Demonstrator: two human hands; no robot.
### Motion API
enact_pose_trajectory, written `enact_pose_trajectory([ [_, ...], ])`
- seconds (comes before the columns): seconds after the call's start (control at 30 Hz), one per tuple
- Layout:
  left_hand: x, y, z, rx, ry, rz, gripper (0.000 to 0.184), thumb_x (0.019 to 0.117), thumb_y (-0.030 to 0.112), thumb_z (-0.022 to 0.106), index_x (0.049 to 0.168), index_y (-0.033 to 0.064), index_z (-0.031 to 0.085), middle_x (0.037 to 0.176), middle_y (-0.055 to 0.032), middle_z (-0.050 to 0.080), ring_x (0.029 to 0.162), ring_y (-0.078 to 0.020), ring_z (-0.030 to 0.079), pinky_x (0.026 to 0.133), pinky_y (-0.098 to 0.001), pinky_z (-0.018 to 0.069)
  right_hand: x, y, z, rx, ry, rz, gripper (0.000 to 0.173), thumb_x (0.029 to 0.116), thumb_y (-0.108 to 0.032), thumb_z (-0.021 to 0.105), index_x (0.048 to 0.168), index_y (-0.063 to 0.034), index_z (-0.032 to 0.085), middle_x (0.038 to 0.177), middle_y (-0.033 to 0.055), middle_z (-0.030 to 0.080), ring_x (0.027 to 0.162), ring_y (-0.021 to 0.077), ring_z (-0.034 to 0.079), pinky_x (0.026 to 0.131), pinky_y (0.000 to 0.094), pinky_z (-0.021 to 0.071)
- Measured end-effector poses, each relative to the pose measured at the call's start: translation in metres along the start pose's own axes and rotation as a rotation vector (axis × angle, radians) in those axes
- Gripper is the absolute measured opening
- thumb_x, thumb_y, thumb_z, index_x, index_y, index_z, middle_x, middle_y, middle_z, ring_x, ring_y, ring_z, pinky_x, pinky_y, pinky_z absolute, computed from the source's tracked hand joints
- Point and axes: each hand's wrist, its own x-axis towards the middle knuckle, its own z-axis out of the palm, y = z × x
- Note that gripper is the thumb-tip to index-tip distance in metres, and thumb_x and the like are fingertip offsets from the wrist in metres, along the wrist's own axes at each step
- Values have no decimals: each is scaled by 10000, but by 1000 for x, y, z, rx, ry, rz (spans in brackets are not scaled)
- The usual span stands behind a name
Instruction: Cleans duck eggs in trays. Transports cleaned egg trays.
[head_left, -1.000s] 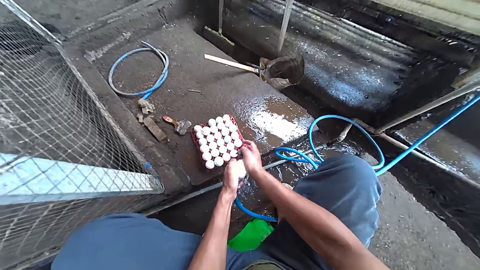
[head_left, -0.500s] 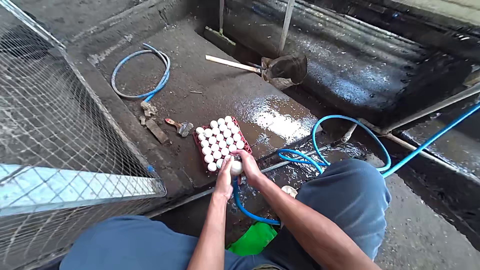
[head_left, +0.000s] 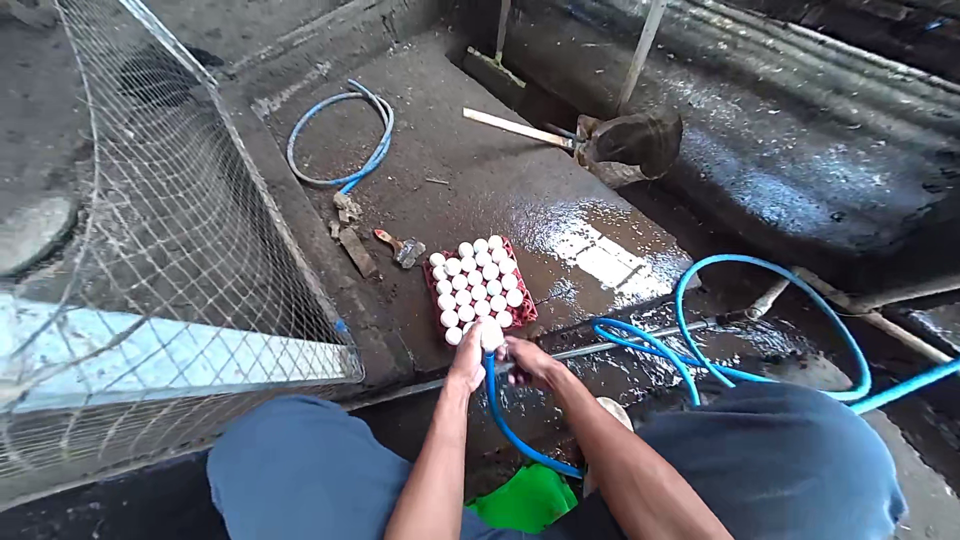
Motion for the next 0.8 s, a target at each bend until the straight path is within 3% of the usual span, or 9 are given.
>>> enact_pose_trajectory([
  [0.07,19,1,-10,-25,26,1,410,1128,289,342,1398,-2,441,1024,-162,663,835,-228,691,752,-372,604,7,15,1,1,-184,12,333,1092,-221,381,1399,-147,489,991,30,669,499,42,472,444,205,412],
  [0.13,41,4,-18,-16,48,24,453,1100,185,449,1492,-15,342,1245,-228,596,1015,-278,675,874,-417,593,20,26,10,52,-222,-15,385,1044,-135,461,1429,-149,480,1097,61,693,510,36,458,454,204,384],
  [0.27,94,31,-31,95,195,117,464,1050,95,533,1463,-34,365,1204,-230,606,936,-255,671,818,-389,588,38,37,18,-33,-129,-93,346,1081,-232,520,1405,-110,526,1092,66,699,592,68,531,516,240,430],
  [0.33,130,50,-43,199,274,195,436,1025,86,583,1420,-38,445,1228,-237,606,980,-276,667,854,-420,584,41,41,18,-117,-84,-164,360,1088,-250,507,1402,-79,545,1131,82,696,737,93,596,641,273,485],
  [0.4,169,65,-58,344,329,250,500,973,107,677,1418,-16,486,1285,-253,601,1070,-322,649,914,-471,558,45,50,16,-183,-33,-250,395,1084,-265,509,1413,-51,554,1166,122,708,969,171,680,893,372,546],
  [0.43,187,72,-63,425,349,274,528,944,132,725,1405,-5,509,1278,-247,614,1093,-327,642,935,-485,545,47,54,16,-211,-4,-289,404,1083,-285,507,1408,-54,565,1141,122,718,996,191,691,938,402,546],
  [0.57,245,89,-72,756,370,277,586,877,216,805,1377,35,559,1243,-212,661,1159,-348,634,1003,-553,500,54,69,20,-179,112,-415,387,1081,-296,486,1353,-48,605,954,78,715,820,140,666,819,350,557],
  [0.7,280,82,-78,986,379,234,569,869,219,814,1355,49,570,1237,-214,667,1177,-392,625,1017,-610,473,52,69,30,105,186,-482,451,1071,-241,471,1452,0,457,836,78,670,680,145,660,675,349,594],
  [0.8,293,75,-80,1142,385,178,537,880,252,804,1341,70,595,1249,-219,664,1182,-419,621,1016,-641,462,49,63,29,272,205,-546,554,1044,-180,490,1534,-5,298,1024,102,704,692,168,687,583,341,606],
])
